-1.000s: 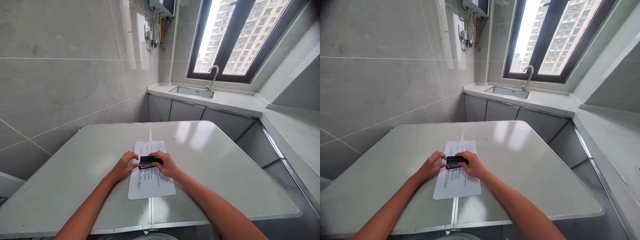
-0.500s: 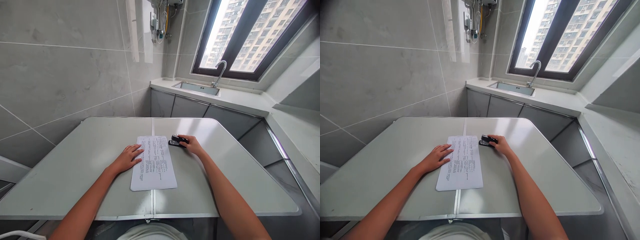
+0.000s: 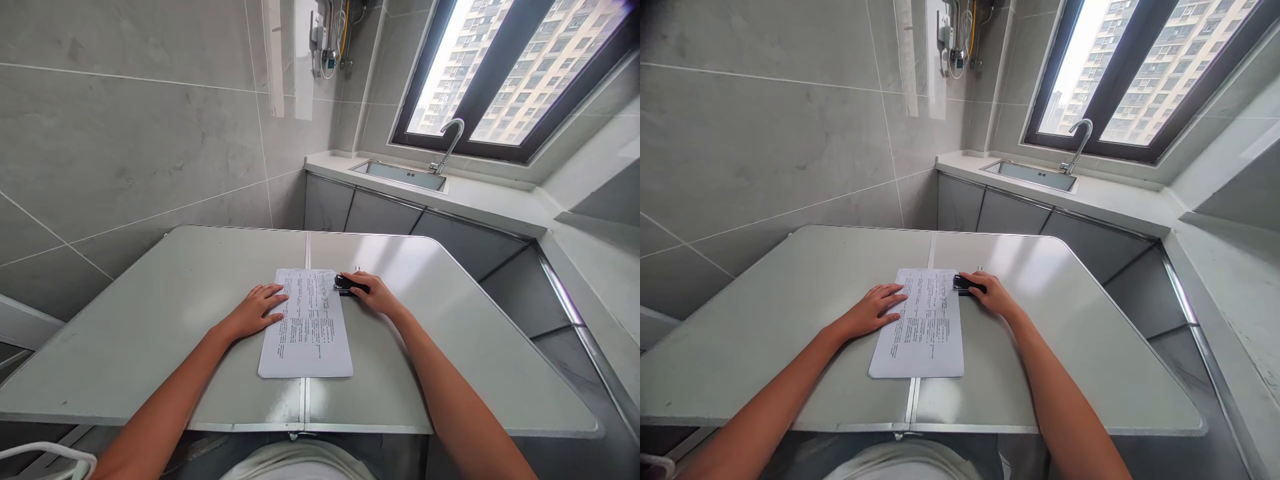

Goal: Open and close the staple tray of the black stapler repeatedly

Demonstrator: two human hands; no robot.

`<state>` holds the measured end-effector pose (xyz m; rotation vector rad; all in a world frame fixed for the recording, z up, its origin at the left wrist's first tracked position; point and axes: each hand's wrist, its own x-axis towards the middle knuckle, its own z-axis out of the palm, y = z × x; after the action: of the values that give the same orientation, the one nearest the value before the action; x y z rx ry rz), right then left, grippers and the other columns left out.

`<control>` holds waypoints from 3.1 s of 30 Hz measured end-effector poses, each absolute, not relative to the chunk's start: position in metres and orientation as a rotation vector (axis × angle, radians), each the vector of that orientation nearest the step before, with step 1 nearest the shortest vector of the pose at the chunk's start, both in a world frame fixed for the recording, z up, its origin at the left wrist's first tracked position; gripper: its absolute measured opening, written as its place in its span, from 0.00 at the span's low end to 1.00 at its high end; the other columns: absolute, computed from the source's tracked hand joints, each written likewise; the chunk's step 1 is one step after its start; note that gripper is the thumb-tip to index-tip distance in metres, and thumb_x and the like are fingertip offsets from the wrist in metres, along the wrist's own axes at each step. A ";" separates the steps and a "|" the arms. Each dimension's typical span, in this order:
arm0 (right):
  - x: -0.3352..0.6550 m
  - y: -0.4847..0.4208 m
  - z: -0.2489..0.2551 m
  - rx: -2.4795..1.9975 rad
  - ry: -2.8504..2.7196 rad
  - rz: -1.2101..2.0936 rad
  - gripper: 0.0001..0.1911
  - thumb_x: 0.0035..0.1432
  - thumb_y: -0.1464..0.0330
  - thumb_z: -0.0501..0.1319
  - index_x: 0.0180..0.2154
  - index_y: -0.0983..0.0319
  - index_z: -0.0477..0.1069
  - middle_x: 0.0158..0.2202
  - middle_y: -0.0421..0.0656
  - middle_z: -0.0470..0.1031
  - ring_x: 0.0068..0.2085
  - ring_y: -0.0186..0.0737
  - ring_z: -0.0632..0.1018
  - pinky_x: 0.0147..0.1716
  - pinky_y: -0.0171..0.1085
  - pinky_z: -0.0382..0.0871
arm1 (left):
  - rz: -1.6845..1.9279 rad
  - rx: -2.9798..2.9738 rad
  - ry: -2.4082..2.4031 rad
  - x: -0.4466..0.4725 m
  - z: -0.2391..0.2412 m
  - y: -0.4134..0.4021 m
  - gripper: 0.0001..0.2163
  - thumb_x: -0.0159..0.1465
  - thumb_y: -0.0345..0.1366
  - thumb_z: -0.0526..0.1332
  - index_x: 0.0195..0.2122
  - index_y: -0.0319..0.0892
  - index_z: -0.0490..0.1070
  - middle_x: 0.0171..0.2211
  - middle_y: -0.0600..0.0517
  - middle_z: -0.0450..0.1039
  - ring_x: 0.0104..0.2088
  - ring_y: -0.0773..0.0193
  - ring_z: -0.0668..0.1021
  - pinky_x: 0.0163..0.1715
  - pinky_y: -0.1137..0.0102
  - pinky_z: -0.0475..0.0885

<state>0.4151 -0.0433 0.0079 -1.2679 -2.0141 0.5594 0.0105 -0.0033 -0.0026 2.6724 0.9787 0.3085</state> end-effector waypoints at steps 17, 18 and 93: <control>0.410 -0.040 -0.002 -1.330 -2.052 0.418 0.25 0.68 0.71 0.54 0.62 0.47 0.72 0.45 0.44 0.78 0.45 0.46 0.75 0.49 0.47 0.72 | 0.355 2.639 0.954 0.010 -0.002 -0.003 0.24 0.71 0.54 0.57 0.66 0.55 0.68 0.70 0.49 0.61 0.69 0.48 0.64 0.69 0.50 0.57; 0.410 -0.040 -0.001 -1.338 -2.054 0.417 0.25 0.68 0.71 0.54 0.62 0.47 0.72 0.45 0.44 0.78 0.45 0.46 0.75 0.49 0.47 0.72 | 0.350 2.637 0.956 0.010 -0.002 -0.003 0.25 0.71 0.54 0.57 0.66 0.55 0.68 0.70 0.49 0.61 0.69 0.48 0.64 0.69 0.50 0.57; 0.319 -0.107 0.005 -1.592 -1.929 0.475 0.12 0.60 0.73 0.60 0.45 0.55 0.66 0.42 0.43 0.73 0.44 0.47 0.73 0.42 0.43 0.68 | 0.796 2.452 1.164 0.005 -0.004 0.007 0.11 0.73 0.41 0.55 0.47 0.47 0.76 0.47 0.47 0.74 0.46 0.56 0.75 0.51 0.56 0.70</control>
<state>0.3191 -0.1066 0.0047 -1.5925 -1.9285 0.4748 0.0047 0.0071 -0.0041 2.4522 1.1640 0.7960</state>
